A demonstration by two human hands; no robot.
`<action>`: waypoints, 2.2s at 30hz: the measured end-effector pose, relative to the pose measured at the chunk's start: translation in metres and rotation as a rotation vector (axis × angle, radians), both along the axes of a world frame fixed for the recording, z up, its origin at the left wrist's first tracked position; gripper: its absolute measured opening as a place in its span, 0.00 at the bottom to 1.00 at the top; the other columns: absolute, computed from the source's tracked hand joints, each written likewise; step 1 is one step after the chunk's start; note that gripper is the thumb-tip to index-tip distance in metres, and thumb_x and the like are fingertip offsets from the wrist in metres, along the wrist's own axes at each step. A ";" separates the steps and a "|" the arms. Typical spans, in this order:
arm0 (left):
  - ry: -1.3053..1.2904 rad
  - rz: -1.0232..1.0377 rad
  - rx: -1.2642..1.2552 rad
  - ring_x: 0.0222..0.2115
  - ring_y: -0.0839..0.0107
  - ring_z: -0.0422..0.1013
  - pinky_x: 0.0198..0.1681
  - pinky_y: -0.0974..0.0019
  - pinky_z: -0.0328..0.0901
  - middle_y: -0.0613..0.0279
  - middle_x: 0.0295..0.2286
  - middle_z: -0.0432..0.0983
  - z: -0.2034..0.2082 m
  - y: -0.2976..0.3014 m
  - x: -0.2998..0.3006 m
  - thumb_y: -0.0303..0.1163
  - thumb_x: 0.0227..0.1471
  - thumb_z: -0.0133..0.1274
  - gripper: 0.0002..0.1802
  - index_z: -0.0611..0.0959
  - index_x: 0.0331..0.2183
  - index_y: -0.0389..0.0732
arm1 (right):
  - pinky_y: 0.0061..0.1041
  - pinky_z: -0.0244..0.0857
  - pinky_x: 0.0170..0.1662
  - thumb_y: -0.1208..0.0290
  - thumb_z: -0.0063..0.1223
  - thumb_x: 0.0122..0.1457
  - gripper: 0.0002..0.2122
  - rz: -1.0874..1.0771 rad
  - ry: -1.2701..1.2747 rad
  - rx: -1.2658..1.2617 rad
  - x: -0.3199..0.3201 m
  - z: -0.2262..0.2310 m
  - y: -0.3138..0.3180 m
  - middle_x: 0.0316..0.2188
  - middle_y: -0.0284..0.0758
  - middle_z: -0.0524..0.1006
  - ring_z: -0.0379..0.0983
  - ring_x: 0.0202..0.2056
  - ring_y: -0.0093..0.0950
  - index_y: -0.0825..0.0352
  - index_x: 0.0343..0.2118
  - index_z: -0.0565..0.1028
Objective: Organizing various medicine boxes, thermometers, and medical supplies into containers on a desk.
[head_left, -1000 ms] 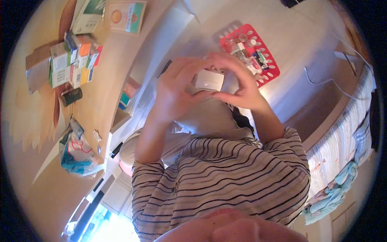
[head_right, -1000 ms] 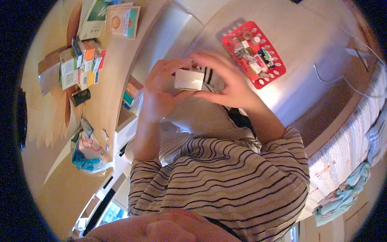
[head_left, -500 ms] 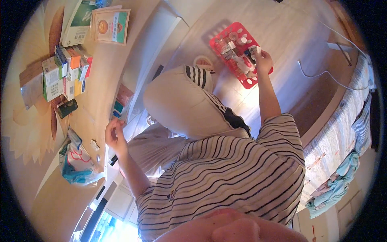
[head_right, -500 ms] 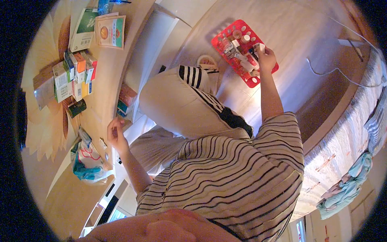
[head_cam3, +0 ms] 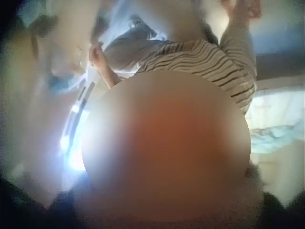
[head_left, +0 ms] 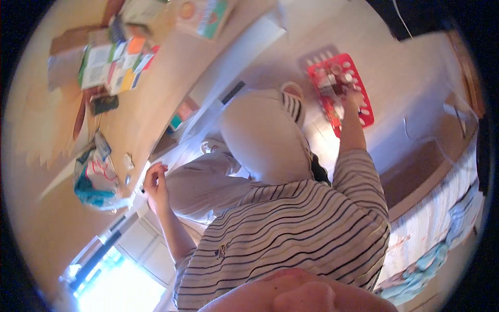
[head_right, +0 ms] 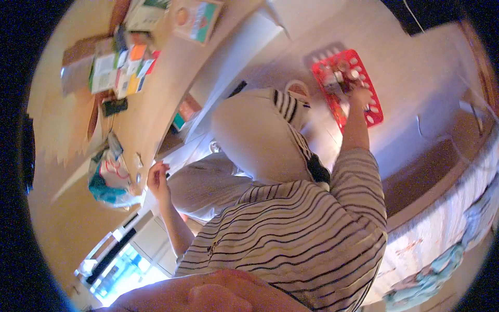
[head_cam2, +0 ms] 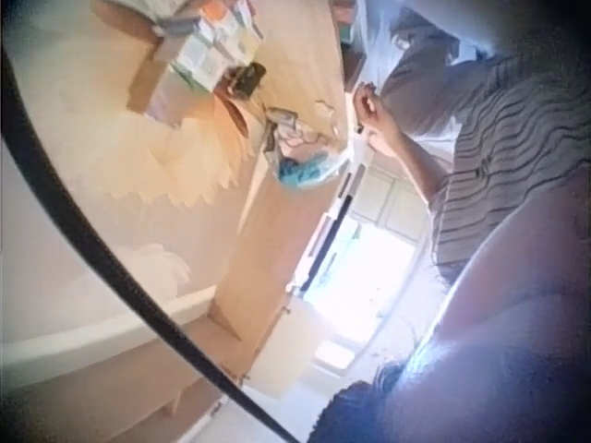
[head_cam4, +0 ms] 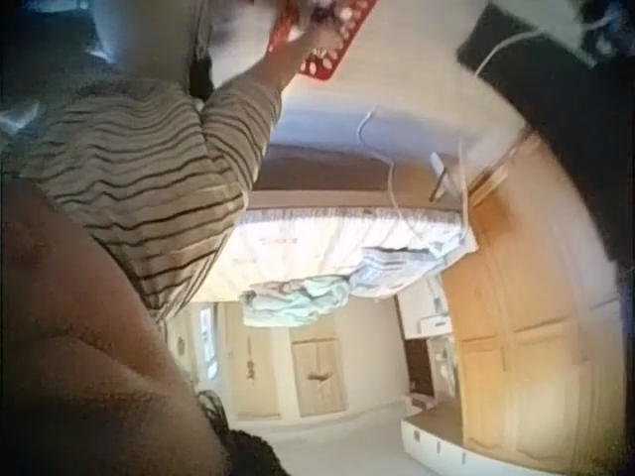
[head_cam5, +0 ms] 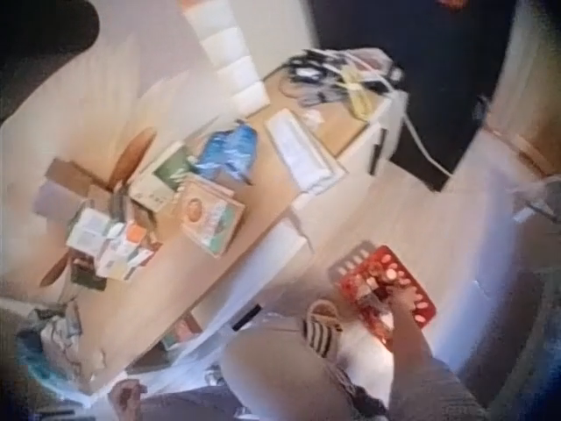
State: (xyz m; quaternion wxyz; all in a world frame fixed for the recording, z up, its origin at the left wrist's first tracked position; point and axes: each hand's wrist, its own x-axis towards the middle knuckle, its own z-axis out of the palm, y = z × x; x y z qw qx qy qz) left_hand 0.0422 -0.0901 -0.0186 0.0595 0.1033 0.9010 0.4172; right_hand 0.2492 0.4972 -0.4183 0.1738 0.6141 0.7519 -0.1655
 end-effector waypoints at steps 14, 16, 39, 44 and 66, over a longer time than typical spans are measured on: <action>0.268 -0.255 -0.134 0.25 0.71 0.72 0.30 0.71 0.65 0.58 0.25 0.77 0.015 0.016 -0.018 0.17 0.45 0.51 0.10 0.81 0.33 0.37 | 0.34 0.67 0.40 0.67 0.49 0.53 0.13 0.284 0.534 -0.012 0.003 0.062 -0.016 0.33 0.46 0.78 0.75 0.37 0.39 0.67 0.38 0.77; 0.306 -0.174 -0.163 0.23 0.73 0.71 0.29 0.71 0.64 0.60 0.23 0.76 0.016 -0.004 -0.020 0.17 0.44 0.51 0.12 0.81 0.33 0.38 | 0.31 0.67 0.38 0.70 0.50 0.52 0.12 0.241 0.607 -0.028 -0.015 0.111 -0.040 0.32 0.43 0.78 0.75 0.35 0.34 0.68 0.38 0.77; 0.293 0.718 -0.229 0.31 0.63 0.74 0.35 0.61 0.68 0.67 0.28 0.79 -0.006 -0.089 -0.174 0.37 0.42 0.53 0.13 0.82 0.35 0.53 | 0.30 0.66 0.47 0.79 0.45 0.53 0.13 1.945 1.200 0.235 -0.398 0.444 -0.472 0.43 0.39 0.74 0.71 0.45 0.36 0.66 0.42 0.73; 0.277 0.709 -0.226 0.31 0.62 0.74 0.36 0.61 0.69 0.65 0.28 0.79 0.001 -0.100 -0.175 0.37 0.42 0.51 0.14 0.82 0.35 0.53 | 0.33 0.68 0.44 0.71 0.43 0.54 0.11 2.151 0.765 0.568 -0.490 0.424 -0.585 0.42 0.40 0.75 0.73 0.43 0.38 0.66 0.37 0.76; 0.353 0.897 -0.212 0.46 0.47 0.62 0.49 0.50 0.60 0.48 0.48 0.64 -0.023 -0.173 -0.164 0.37 0.40 0.57 0.28 0.71 0.46 0.42 | 0.37 0.66 0.41 0.65 0.63 0.43 0.16 1.852 0.795 0.013 -0.519 0.454 -0.684 0.37 0.43 0.78 0.76 0.35 0.37 0.58 0.38 0.79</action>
